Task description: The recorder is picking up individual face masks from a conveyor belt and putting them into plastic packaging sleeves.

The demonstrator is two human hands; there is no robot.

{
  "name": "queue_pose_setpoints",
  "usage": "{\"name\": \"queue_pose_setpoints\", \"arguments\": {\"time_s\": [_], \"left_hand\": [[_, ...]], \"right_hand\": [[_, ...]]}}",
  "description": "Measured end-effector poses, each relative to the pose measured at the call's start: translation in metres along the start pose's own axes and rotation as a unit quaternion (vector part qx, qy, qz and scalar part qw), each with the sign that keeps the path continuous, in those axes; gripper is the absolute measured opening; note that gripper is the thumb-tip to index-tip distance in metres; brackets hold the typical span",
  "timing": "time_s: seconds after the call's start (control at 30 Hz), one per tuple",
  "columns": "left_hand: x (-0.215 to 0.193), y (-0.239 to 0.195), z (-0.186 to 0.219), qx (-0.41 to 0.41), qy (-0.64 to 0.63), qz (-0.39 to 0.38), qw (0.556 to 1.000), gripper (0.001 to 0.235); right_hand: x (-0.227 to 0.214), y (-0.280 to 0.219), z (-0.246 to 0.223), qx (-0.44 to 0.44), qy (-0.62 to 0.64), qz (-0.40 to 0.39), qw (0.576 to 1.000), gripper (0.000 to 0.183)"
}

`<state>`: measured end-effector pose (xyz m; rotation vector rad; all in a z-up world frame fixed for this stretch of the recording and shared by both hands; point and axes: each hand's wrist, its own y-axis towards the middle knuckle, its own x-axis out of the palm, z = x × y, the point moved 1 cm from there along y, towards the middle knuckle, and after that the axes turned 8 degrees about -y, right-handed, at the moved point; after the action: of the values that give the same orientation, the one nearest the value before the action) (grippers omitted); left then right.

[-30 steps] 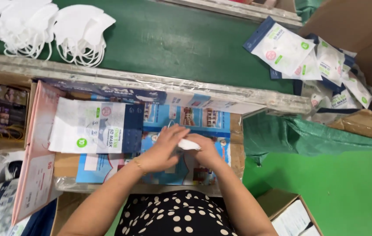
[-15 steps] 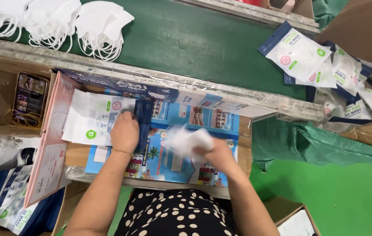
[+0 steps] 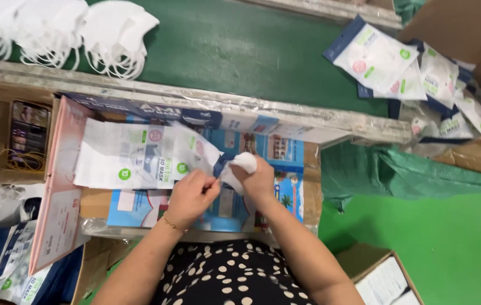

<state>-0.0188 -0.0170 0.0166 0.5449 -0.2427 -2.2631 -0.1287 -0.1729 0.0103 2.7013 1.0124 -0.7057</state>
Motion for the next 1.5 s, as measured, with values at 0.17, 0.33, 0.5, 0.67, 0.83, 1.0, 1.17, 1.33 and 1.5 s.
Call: {"name": "queue_pose_setpoints", "arguments": {"time_s": [0.17,0.33,0.5,0.67,0.83,1.0,1.17,1.33,1.5], "left_hand": [[-0.001,0.011,-0.007,-0.169,-0.129,-0.057,0.975,0.015],[-0.028,0.051,0.024,0.044,-0.056,-0.083,0.994,0.029],[-0.028,0.051,0.026,0.068,0.028,-0.117,0.990,0.014],[-0.015,0.046,0.046,0.086,0.050,-0.111,0.989,0.014],[-0.012,0.044,0.022,0.042,0.114,-0.062,0.991,0.024],[-0.027,0.049,0.043,-0.060,0.017,-0.081,0.995,0.022],[-0.027,0.046,0.056,-0.025,-0.003,-0.141,0.990,0.018],[-0.018,0.034,0.056,0.079,0.068,-0.218,0.970,0.019],[-0.023,0.042,0.062,0.051,0.075,-0.197,0.976,0.022]], "right_hand": [[-0.006,-0.017,0.027,0.015,0.121,-0.235,0.964,0.021],[-0.010,-0.027,0.014,-0.036,0.046,-0.241,0.969,0.017],[-0.029,-0.028,-0.011,-0.015,0.083,-0.236,0.968,0.022],[-0.025,-0.035,0.025,-0.108,0.025,-0.326,0.939,0.019],[-0.039,-0.021,0.010,-0.152,0.014,-0.268,0.951,0.029],[-0.058,-0.025,-0.048,-0.006,0.160,-0.277,0.947,0.042],[-0.043,-0.025,-0.026,0.014,-0.036,-0.246,0.968,0.024],[-0.030,-0.029,0.000,-0.105,-0.060,-0.202,0.972,0.013],[-0.049,-0.024,-0.048,-0.117,0.076,-0.227,0.964,0.029]]}}
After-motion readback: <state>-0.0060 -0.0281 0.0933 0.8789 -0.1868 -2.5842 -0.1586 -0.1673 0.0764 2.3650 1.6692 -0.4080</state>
